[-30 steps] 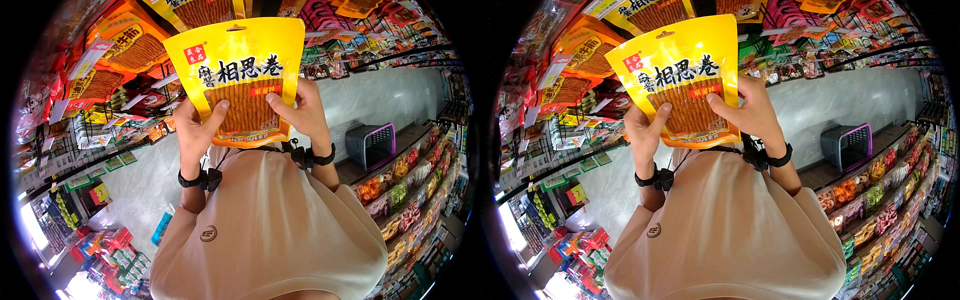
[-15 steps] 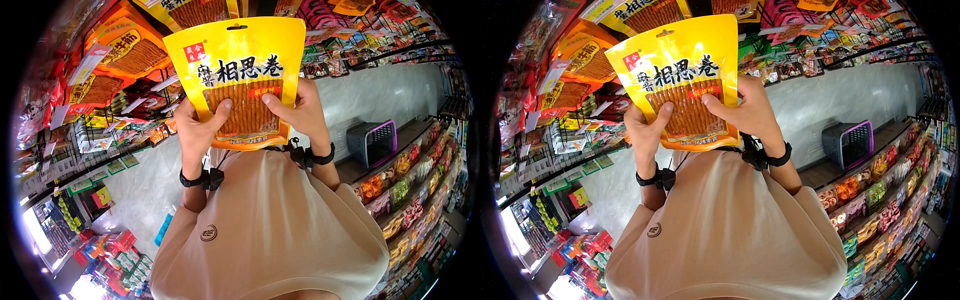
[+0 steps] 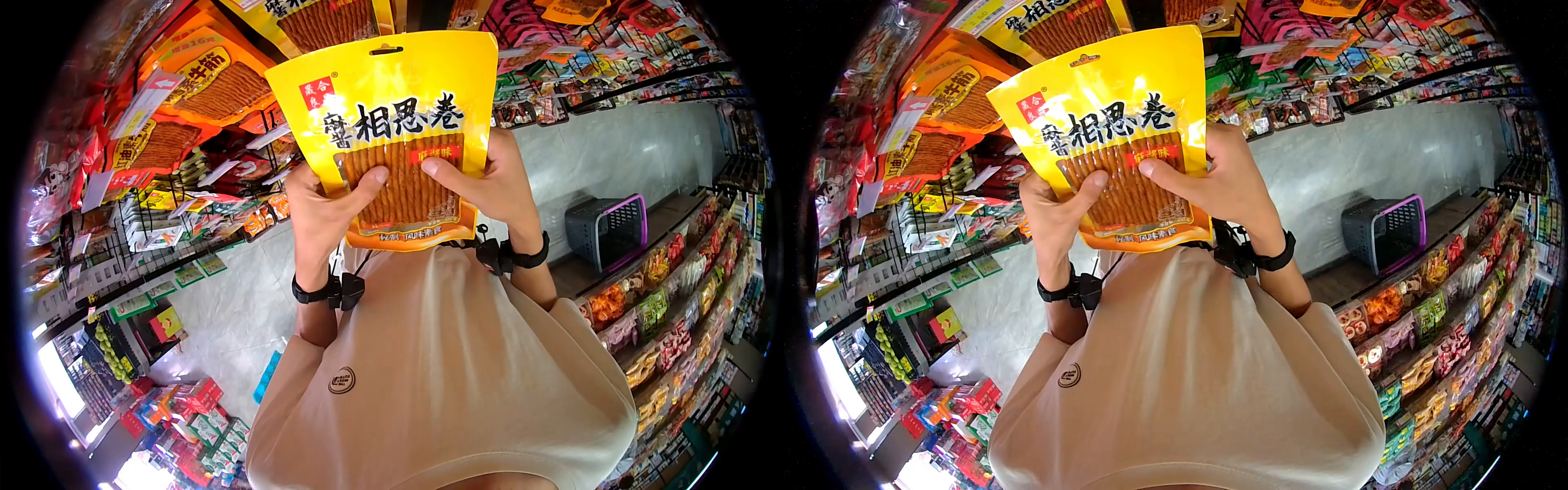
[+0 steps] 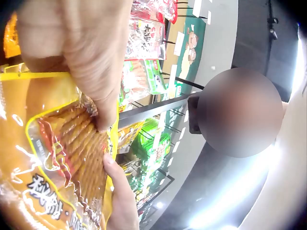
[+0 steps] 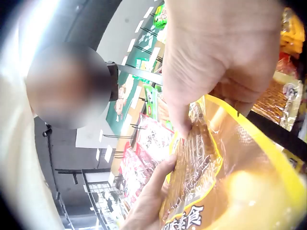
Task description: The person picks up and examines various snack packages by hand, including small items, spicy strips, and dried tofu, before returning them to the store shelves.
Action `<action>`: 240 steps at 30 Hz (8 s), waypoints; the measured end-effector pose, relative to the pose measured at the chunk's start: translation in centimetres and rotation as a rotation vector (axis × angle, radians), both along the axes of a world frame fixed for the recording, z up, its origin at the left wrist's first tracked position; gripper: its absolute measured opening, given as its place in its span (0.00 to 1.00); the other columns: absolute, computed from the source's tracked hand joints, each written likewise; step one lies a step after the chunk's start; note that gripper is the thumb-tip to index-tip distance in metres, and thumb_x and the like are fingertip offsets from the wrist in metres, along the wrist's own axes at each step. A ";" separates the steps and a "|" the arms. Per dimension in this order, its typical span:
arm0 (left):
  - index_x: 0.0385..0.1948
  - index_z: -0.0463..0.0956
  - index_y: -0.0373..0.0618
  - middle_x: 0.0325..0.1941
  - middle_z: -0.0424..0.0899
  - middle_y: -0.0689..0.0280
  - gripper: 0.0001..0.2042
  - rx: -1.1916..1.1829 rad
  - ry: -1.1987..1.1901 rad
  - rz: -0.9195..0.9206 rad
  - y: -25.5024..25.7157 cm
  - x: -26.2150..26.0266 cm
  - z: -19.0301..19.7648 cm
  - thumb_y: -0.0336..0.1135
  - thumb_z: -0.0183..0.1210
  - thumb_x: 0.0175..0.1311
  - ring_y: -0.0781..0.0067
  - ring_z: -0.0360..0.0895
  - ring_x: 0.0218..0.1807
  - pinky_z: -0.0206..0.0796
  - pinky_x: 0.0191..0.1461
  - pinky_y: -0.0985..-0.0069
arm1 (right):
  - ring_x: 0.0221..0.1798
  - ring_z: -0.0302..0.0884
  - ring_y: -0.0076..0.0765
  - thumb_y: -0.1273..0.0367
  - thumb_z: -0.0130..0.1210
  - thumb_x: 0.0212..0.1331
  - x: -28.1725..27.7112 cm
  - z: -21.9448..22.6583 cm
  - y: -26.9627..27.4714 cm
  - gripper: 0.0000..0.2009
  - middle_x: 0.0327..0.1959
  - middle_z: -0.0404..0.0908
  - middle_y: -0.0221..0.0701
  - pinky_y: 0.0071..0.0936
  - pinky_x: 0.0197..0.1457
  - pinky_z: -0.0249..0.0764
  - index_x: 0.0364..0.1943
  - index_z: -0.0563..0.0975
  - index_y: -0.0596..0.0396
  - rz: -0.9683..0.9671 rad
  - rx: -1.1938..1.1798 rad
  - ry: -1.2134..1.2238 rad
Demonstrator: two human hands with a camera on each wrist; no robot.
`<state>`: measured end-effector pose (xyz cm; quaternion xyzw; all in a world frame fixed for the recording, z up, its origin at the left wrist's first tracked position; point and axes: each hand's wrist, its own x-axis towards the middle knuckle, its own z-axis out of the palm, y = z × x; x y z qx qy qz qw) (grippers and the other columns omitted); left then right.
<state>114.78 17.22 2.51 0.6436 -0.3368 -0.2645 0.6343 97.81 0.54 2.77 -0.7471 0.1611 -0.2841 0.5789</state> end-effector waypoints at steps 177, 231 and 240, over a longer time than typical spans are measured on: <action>0.58 0.82 0.39 0.52 0.92 0.62 0.12 -0.072 -0.231 0.013 -53.2 -19.5 -7.4 0.25 0.58 0.78 0.74 0.87 0.50 0.77 0.57 0.72 | 0.28 0.80 0.25 0.66 0.62 0.73 -46.2 -5.9 -37.1 0.11 0.28 0.88 0.33 0.26 0.33 0.71 0.41 0.91 0.59 -0.775 0.019 0.569; 0.55 0.77 0.38 0.49 0.89 0.69 0.11 -0.072 -0.049 0.394 -65.8 -50.3 -2.6 0.28 0.64 0.78 0.86 0.80 0.48 0.71 0.54 0.83 | 0.40 0.88 0.38 0.65 0.55 0.79 -50.6 -8.6 -74.0 0.15 0.39 0.90 0.39 0.34 0.48 0.81 0.60 0.81 0.59 0.380 -0.028 0.142; 0.71 0.68 0.31 0.64 0.84 0.59 0.25 -0.084 0.053 0.175 -70.8 -54.5 -3.4 0.21 0.62 0.75 0.75 0.80 0.63 0.72 0.69 0.72 | 0.29 0.76 0.24 0.66 0.64 0.73 -53.1 -5.9 -75.0 0.12 0.26 0.83 0.36 0.29 0.36 0.73 0.43 0.85 0.65 0.097 0.035 0.061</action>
